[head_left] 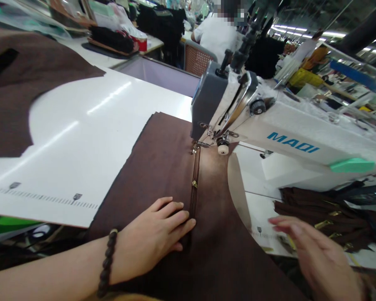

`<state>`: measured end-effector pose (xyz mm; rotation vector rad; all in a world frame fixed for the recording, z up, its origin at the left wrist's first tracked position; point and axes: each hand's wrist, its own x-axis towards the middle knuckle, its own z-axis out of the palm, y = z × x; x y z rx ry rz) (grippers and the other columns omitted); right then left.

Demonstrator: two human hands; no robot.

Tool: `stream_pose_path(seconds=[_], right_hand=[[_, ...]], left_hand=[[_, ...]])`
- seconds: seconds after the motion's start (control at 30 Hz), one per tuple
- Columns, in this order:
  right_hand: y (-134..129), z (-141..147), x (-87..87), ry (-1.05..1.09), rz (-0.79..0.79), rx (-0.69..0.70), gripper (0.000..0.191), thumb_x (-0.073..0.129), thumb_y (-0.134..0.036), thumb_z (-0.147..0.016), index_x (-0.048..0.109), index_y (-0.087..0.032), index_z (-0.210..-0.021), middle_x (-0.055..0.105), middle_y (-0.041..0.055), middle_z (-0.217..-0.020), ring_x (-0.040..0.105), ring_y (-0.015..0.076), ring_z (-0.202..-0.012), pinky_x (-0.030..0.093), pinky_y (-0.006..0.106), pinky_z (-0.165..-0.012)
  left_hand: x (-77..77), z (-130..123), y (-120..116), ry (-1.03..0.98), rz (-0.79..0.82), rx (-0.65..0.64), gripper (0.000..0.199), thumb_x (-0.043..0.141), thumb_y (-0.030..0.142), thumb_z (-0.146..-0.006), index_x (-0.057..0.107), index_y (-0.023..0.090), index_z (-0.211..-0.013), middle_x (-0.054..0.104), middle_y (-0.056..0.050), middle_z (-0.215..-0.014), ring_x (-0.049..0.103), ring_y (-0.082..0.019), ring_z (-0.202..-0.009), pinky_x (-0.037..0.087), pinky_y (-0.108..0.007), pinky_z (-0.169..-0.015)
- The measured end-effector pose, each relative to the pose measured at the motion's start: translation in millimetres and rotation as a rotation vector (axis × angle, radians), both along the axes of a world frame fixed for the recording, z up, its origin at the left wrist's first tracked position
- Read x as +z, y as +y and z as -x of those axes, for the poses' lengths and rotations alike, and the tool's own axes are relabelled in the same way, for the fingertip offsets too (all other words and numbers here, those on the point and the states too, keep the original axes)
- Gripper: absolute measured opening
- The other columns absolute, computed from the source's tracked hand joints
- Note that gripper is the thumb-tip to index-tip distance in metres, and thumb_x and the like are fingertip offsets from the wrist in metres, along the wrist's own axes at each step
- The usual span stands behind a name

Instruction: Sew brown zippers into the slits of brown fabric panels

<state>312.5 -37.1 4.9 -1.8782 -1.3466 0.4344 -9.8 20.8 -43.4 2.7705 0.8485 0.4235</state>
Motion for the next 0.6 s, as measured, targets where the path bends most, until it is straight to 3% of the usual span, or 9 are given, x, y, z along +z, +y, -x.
stream_pose_path(seconds=[0.07, 0.13, 0.2, 0.27, 0.37, 0.6], right_hand=[[15.3, 9.8, 4.4, -0.126, -0.069, 0.07, 0.028, 0.048, -0.041, -0.087, 0.063, -0.018, -0.084, 0.066, 0.0041, -0.09, 0.062, 0.0172, -0.086, 0.051, 0.029, -0.077], [29.1, 35.4, 10.1, -0.315, -0.134, 0.318, 0.023, 0.046, -0.033, -0.088, 0.063, -0.021, -0.096, 0.065, 0.0033, -0.1, 0.061, 0.0163, -0.094, 0.05, 0.027, -0.083], [43.4, 70.1, 10.6, -0.45, -0.153, 0.656, 0.03, 0.042, -0.024, -0.089, 0.056, -0.019, -0.115, 0.059, 0.0055, -0.116, 0.055, 0.0161, -0.107, 0.048, 0.028, -0.091], [59.8, 101.9, 3.4, -0.524, -0.106, 0.814, 0.039, 0.039, -0.018, -0.089, 0.047, -0.015, -0.127, 0.048, 0.0088, -0.13, 0.046, 0.0184, -0.119, 0.043, 0.033, -0.099], [87.0, 127.0, -14.8, -0.577, -0.032, 0.858, 0.042, 0.04, -0.017, -0.088, 0.043, -0.012, -0.13, 0.041, 0.0109, -0.135, 0.039, 0.0216, -0.125, 0.038, 0.04, -0.103], [125.2, 125.5, -37.6, -0.64, -0.002, 0.761, 0.046, 0.044, -0.027, -0.09, 0.04, -0.011, -0.132, 0.039, 0.0123, -0.138, 0.032, 0.0236, -0.128, 0.03, 0.047, -0.106]], left_hand=[[0.3, -0.2, 0.0, -0.005, -0.008, 0.002, 0.034, 0.052, 0.042, -0.088, 0.051, 0.023, -0.116, 0.059, 0.002, -0.105, 0.048, -0.019, -0.104, 0.02, -0.034, -0.097], [1.1, -0.5, 0.1, -0.006, -0.022, 0.007, 0.034, 0.054, 0.042, -0.087, 0.051, 0.023, -0.115, 0.059, 0.002, -0.105, 0.048, -0.019, -0.104, 0.02, -0.034, -0.096], [2.0, -0.6, 0.0, -0.004, -0.042, 0.008, 0.034, 0.055, 0.042, -0.086, 0.051, 0.024, -0.115, 0.059, 0.002, -0.105, 0.048, -0.019, -0.104, 0.02, -0.034, -0.096], [2.8, -0.6, -0.3, 0.002, -0.056, 0.009, 0.035, 0.056, 0.042, -0.086, 0.051, 0.024, -0.116, 0.059, 0.002, -0.106, 0.049, -0.019, -0.103, 0.021, -0.034, -0.096], [3.0, 0.0, -0.7, -0.001, -0.061, 0.01, 0.035, 0.055, 0.042, -0.086, 0.051, 0.025, -0.116, 0.06, 0.002, -0.106, 0.049, -0.019, -0.102, 0.022, -0.035, -0.096], [1.6, 0.8, 0.2, 0.001, -0.021, 0.015, 0.035, 0.053, 0.044, -0.087, 0.051, 0.026, -0.117, 0.059, 0.001, -0.108, 0.05, -0.019, -0.105, 0.025, -0.035, -0.096]])
